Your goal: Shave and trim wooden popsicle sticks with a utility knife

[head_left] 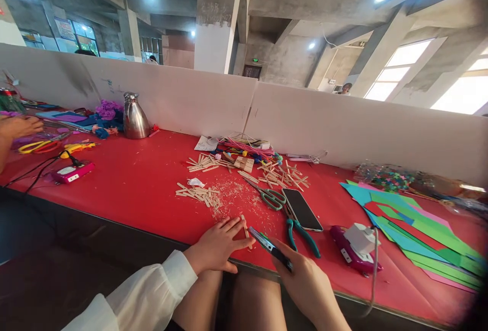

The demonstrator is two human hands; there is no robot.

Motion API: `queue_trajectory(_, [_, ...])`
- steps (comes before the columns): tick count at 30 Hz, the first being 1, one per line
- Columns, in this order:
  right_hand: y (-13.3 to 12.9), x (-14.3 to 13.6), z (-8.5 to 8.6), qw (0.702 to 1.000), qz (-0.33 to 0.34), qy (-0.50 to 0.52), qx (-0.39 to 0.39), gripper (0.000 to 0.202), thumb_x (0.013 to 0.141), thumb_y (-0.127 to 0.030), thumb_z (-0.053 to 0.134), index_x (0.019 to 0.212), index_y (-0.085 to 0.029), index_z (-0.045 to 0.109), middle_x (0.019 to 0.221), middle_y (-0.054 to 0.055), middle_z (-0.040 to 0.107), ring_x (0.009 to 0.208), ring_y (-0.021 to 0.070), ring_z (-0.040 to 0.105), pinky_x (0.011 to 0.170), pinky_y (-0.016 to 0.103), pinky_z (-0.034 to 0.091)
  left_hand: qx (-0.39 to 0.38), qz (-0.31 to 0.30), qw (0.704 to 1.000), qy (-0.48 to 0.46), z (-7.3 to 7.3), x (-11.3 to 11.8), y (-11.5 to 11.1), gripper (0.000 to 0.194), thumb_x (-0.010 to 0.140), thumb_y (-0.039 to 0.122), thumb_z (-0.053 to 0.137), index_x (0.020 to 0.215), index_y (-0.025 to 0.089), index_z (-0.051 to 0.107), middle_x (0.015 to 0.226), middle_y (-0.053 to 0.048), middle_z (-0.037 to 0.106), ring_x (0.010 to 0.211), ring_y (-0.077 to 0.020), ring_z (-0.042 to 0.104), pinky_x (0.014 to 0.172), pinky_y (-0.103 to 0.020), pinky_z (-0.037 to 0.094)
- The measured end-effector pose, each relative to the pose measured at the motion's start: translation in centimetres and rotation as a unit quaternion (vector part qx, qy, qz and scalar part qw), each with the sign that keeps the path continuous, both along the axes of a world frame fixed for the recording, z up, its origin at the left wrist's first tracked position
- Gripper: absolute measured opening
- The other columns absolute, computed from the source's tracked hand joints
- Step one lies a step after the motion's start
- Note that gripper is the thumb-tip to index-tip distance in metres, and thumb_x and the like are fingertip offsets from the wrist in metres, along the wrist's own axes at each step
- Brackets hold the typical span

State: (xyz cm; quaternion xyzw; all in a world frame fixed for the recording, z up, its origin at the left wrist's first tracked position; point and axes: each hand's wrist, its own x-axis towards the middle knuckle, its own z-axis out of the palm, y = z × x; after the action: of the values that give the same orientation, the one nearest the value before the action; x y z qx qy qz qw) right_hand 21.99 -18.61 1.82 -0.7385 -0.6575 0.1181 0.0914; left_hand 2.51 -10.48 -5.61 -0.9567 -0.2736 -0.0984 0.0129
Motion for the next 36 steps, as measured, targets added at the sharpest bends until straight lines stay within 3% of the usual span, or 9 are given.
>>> queue_trajectory(10, [-0.2,-1.0,-0.1,0.997,0.022,-0.059,0.035,0.041,0.081,-0.022,0.04,0.117,-0.029,0.057,0.089,0.004,0.071,0.074,0.0204,0.065,0.056,0.026,0.043,0.0,-0.004,1.0,-0.006,0.1,0.0,-0.1,0.088,0.063,0.055,0.067,0.135,0.033,0.023,0.146,-0.011,0.013,0.132,-0.0295,0.013,0.103,-0.045,0.017])
queue_trajectory(16, [0.2,0.2,-1.1,0.989,-0.02,0.138,0.045,0.04,0.075,-0.027,0.045,0.111,-0.02,0.062,0.076,0.004,0.07,0.07,0.0196,0.063,0.057,0.026,0.044,-0.007,-0.001,1.0,-0.004,0.1,0.1,0.0,0.089,0.061,0.052,0.069,0.135,0.032,0.024,0.146,-0.011,0.014,0.132,-0.0303,0.014,0.102,-0.045,0.017])
queue_trajectory(20, [0.2,1.1,-2.4,0.979,-0.004,0.197,0.052,0.045,0.079,-0.031,0.039,0.112,-0.012,0.061,0.065,0.002,0.068,0.06,0.0169,0.061,0.052,0.024,0.045,-0.011,0.0,1.0,-0.004,0.2,0.1,0.0,0.088,0.061,0.051,0.069,0.135,0.033,0.024,0.146,-0.01,0.014,0.132,-0.0302,0.015,0.102,-0.045,0.018])
queue_trajectory(22, [0.2,1.2,-2.8,0.976,0.01,0.209,0.062,0.044,0.077,-0.032,0.042,0.11,-0.012,0.062,0.074,0.003,0.069,0.067,0.0175,0.063,0.056,0.024,0.046,-0.009,-0.002,1.0,-0.006,0.1,0.0,0.0,0.087,0.063,0.053,0.067,0.135,0.033,0.023,0.146,-0.011,0.015,0.131,-0.0304,0.017,0.101,-0.046,0.019])
queue_trajectory(24, [0.0,1.1,-3.0,0.978,0.011,0.193,0.072,0.043,0.077,-0.032,0.042,0.112,-0.017,0.061,0.085,0.003,0.07,0.077,0.0188,0.063,0.06,0.024,0.046,-0.004,-0.006,1.0,-0.009,0.1,0.0,0.0,0.088,0.063,0.054,0.066,0.136,0.033,0.022,0.145,-0.012,0.017,0.131,-0.0307,0.017,0.101,-0.045,0.02])
queue_trajectory(29, [-0.7,0.4,-2.3,0.997,-0.013,0.043,0.062,0.042,0.081,-0.032,0.036,0.116,-0.024,0.058,0.076,0.002,0.07,0.066,0.0196,0.064,0.053,0.025,0.043,-0.004,0.0,1.0,-0.009,0.2,0.1,-0.2,0.089,0.062,0.054,0.068,0.136,0.033,0.022,0.146,-0.011,0.016,0.132,-0.0304,0.016,0.101,-0.045,0.019])
queue_trajectory(33, [-0.7,0.5,-1.5,0.999,-0.009,0.01,0.04,0.044,0.083,-0.034,0.034,0.121,-0.027,0.053,0.066,0.001,0.068,0.062,0.0185,0.064,0.051,0.024,0.043,-0.003,-0.002,1.0,-0.006,0.3,0.0,-0.1,0.089,0.062,0.053,0.068,0.136,0.033,0.021,0.146,-0.01,0.012,0.132,-0.0301,0.015,0.102,-0.044,0.018])
queue_trajectory(36, [-0.6,0.5,-1.2,0.999,-0.013,0.001,0.031,0.043,0.083,-0.034,0.035,0.121,-0.029,0.053,0.07,0.0,0.069,0.067,0.0187,0.064,0.053,0.025,0.043,0.001,-0.004,1.0,-0.007,0.2,0.0,-0.1,0.091,0.062,0.054,0.068,0.136,0.034,0.02,0.146,-0.011,0.012,0.132,-0.03,0.015,0.102,-0.044,0.018])
